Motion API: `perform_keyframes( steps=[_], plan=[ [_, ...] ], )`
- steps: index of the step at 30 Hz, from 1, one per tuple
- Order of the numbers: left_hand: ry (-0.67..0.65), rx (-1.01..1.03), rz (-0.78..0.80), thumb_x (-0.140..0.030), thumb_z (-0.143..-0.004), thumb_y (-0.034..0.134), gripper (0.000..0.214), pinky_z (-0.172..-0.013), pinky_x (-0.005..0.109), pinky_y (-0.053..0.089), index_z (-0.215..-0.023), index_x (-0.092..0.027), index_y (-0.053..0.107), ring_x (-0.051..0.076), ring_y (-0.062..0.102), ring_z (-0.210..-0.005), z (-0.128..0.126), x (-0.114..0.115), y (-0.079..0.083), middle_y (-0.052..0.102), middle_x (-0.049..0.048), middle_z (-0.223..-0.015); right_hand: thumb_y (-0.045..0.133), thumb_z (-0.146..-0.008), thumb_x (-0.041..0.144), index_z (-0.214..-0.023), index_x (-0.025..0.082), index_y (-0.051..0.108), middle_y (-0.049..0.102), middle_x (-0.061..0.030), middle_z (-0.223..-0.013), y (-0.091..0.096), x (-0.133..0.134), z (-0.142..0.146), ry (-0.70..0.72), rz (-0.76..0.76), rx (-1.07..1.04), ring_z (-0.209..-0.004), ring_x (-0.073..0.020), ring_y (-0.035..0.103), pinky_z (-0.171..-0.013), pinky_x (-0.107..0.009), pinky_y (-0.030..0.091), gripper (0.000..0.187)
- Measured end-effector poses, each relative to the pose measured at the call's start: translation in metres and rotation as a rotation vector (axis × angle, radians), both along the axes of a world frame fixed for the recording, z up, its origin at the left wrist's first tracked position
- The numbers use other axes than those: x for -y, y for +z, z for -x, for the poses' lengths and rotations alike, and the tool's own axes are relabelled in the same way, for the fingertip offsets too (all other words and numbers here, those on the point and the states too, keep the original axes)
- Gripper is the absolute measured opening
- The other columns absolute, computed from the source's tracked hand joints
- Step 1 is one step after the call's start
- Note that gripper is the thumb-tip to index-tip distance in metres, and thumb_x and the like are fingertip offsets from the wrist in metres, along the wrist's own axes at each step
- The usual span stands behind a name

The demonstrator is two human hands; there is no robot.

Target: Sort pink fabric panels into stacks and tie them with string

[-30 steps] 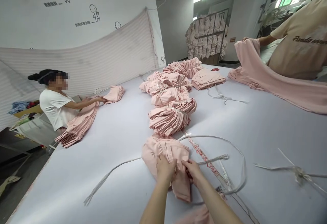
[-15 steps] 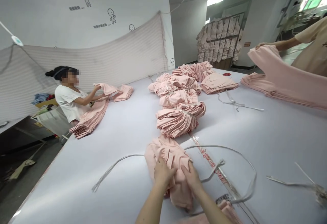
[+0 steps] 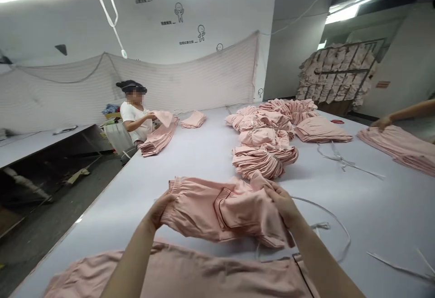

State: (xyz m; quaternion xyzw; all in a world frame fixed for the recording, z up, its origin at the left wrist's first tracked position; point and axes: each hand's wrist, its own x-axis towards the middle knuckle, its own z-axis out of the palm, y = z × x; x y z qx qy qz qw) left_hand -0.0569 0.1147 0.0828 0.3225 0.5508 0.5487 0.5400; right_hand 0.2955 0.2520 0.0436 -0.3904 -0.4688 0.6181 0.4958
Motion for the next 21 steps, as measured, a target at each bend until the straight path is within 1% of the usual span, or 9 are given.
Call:
perform_keyframes(
  steps=[2, 4, 6, 8, 11, 13, 15, 18, 21],
  plan=[
    [0.039, 0.088, -0.016, -0.019, -0.072, 0.059, 0.059, -0.085, 0.039, 0.052, -0.128, -0.02, 0.045, 0.027, 0.066, -0.095, 0.022, 0.039, 0.011, 0.07, 0.0077, -0.109, 0.077, -0.057, 0.05, -0.107, 0.023, 0.068, 0.071, -0.0033, -0.099, 0.016, 0.015, -0.005, 0.029, 0.009, 0.032, -0.099, -0.0238, 0.062, -0.084, -0.031, 0.05, 0.058],
    [0.073, 0.135, -0.004, -0.018, -0.072, 0.059, 0.062, -0.089, 0.04, 0.051, -0.132, -0.022, 0.043, 0.028, 0.065, -0.101, 0.04, 0.077, 0.014, 0.069, 0.0066, -0.113, 0.077, -0.058, 0.048, -0.108, 0.024, 0.068, 0.071, -0.0036, -0.101, 0.027, 0.036, -0.008, 0.065, 0.039, 0.069, -0.099, -0.0236, 0.063, -0.085, -0.031, 0.05, 0.056],
    [0.108, 0.172, 0.009, -0.018, -0.073, 0.058, 0.064, -0.095, 0.041, 0.049, -0.135, -0.022, 0.041, 0.028, 0.062, -0.108, 0.057, 0.115, 0.011, 0.068, 0.0058, -0.117, 0.076, -0.06, 0.048, -0.109, 0.024, 0.068, 0.07, -0.0053, -0.106, 0.031, 0.061, -0.006, 0.132, 0.083, 0.128, -0.101, -0.0249, 0.063, -0.086, -0.032, 0.05, 0.054],
    [0.135, 0.18, 0.041, -0.017, -0.073, 0.057, 0.064, -0.099, 0.04, 0.046, -0.135, -0.021, 0.042, 0.028, 0.06, -0.113, 0.074, 0.154, 0.004, 0.068, 0.0057, -0.119, 0.075, -0.062, 0.05, -0.11, 0.024, 0.068, 0.069, -0.0075, -0.11, 0.028, 0.09, 0.001, 0.198, 0.134, 0.214, -0.103, -0.0274, 0.063, -0.087, -0.035, 0.051, 0.055],
    [0.178, 0.16, 0.109, -0.017, -0.071, 0.058, 0.067, -0.103, 0.038, 0.043, -0.136, -0.02, 0.042, 0.028, 0.056, -0.119, 0.099, 0.213, -0.012, 0.066, 0.0063, -0.123, 0.073, -0.059, 0.055, -0.107, 0.023, 0.07, 0.067, -0.0089, -0.115, 0.01, 0.137, 0.02, 0.197, 0.186, 0.343, -0.111, -0.031, 0.059, -0.093, -0.039, 0.049, 0.058],
    [0.231, 0.186, 0.156, -0.017, -0.072, 0.059, 0.071, -0.104, 0.038, 0.043, -0.139, -0.022, 0.037, 0.027, 0.053, -0.122, 0.116, 0.248, -0.023, 0.063, 0.0054, -0.128, 0.072, -0.057, 0.058, -0.103, 0.022, 0.071, 0.066, -0.0085, -0.117, -0.008, 0.167, 0.037, 0.166, 0.205, 0.412, -0.116, -0.0321, 0.055, -0.099, -0.04, 0.044, 0.058],
    [0.28, 0.238, 0.209, -0.019, -0.074, 0.058, 0.075, -0.105, 0.038, 0.042, -0.143, -0.026, 0.029, 0.026, 0.05, -0.125, 0.133, 0.277, -0.031, 0.06, 0.0041, -0.131, 0.071, -0.059, 0.058, -0.103, 0.023, 0.071, 0.066, -0.0072, -0.117, -0.027, 0.193, 0.056, 0.176, 0.211, 0.446, -0.12, -0.0314, 0.052, -0.105, -0.04, 0.039, 0.056],
    [0.279, 0.259, 0.242, -0.022, -0.077, 0.058, 0.076, -0.105, 0.039, 0.041, -0.145, -0.026, 0.024, 0.027, 0.047, -0.128, 0.162, 0.306, -0.038, 0.058, 0.0055, -0.134, 0.068, -0.065, 0.055, -0.104, 0.024, 0.071, 0.066, -0.006, -0.118, -0.047, 0.222, 0.086, 0.207, 0.189, 0.447, -0.121, -0.0301, 0.052, -0.108, -0.042, 0.034, 0.05],
    [0.244, 0.212, 0.245, -0.023, -0.076, 0.059, 0.075, -0.106, 0.04, 0.041, -0.144, -0.023, 0.026, 0.028, 0.046, -0.129, 0.195, 0.318, -0.038, 0.058, 0.0073, -0.134, 0.067, -0.067, 0.051, -0.104, 0.024, 0.072, 0.065, -0.0069, -0.118, -0.056, 0.24, 0.113, 0.194, 0.135, 0.438, -0.119, -0.0307, 0.053, -0.107, -0.044, 0.036, 0.046]
  ],
)
